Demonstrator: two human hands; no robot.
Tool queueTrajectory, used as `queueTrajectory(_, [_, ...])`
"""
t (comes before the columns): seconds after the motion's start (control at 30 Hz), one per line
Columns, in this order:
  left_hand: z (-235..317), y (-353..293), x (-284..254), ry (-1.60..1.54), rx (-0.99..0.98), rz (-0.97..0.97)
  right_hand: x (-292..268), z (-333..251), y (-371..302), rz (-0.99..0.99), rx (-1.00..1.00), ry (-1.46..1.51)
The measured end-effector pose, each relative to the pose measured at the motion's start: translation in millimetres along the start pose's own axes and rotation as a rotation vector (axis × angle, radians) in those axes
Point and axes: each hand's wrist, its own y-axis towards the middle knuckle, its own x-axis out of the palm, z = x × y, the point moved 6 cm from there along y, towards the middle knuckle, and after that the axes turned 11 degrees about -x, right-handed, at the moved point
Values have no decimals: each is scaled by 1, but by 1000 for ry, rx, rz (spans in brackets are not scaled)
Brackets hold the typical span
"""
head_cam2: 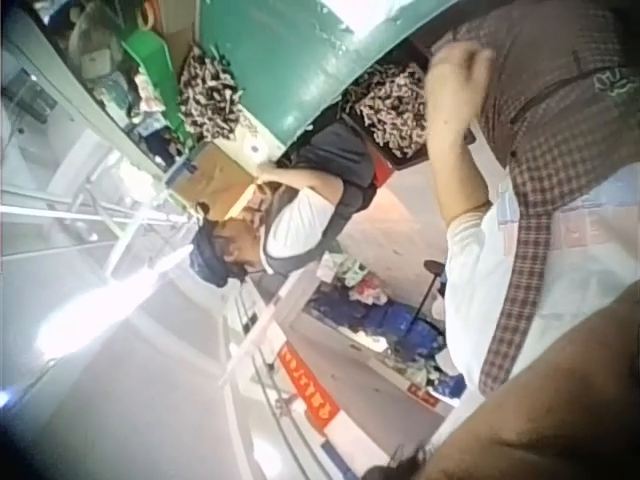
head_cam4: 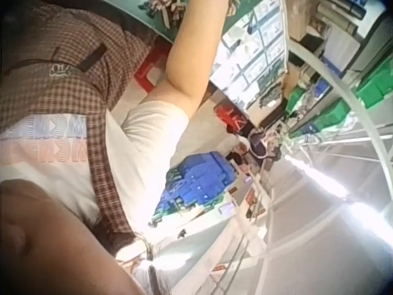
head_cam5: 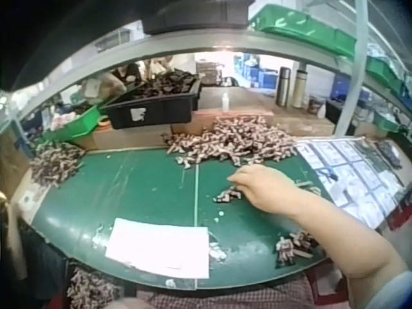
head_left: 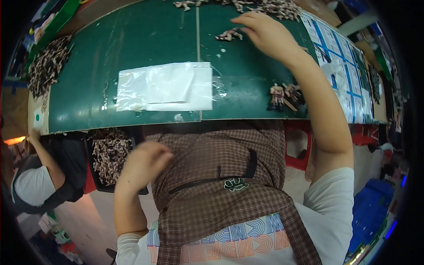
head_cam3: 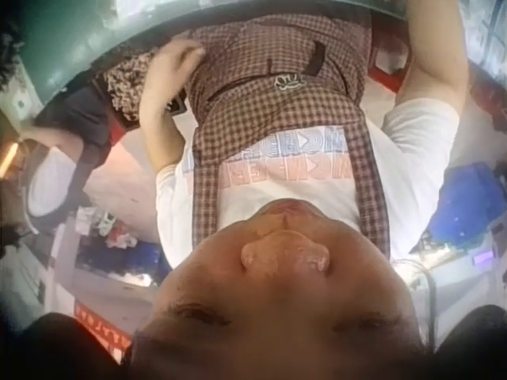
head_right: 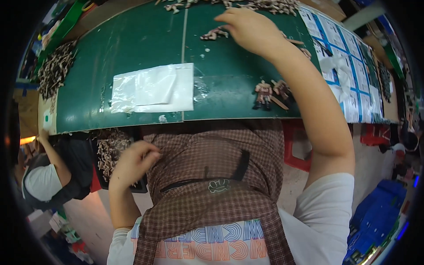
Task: The person assembles toy figurines by dispensing glue onto a paper sheet, dipping limb parts into the glue, attaching them to figurine bodies by hand, and placing the assembled figurines on the table.
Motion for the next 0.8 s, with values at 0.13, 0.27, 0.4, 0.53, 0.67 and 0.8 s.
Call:
queueTrajectory(0.13, [112,10,34,-139,487,-133,10,-35,31,-138,-109,-96])
queueTrajectory(0.27, [181,52,48,-138,688,268,26,-47,39,-221,-159,-116])
queueTrajectory(0.4, [207,90,59,-69,649,426,17,-48,32,-164,-104,47])
queueTrajectory(0.53, [202,99,68,24,646,226,-3,-28,6,148,119,454])
queueTrajectory(0.67, [177,84,55,-146,607,294,-2,-22,-6,27,285,344])
queueTrajectory(0.8, [156,57,40,-364,488,57,-7,-25,-9,-151,343,98])
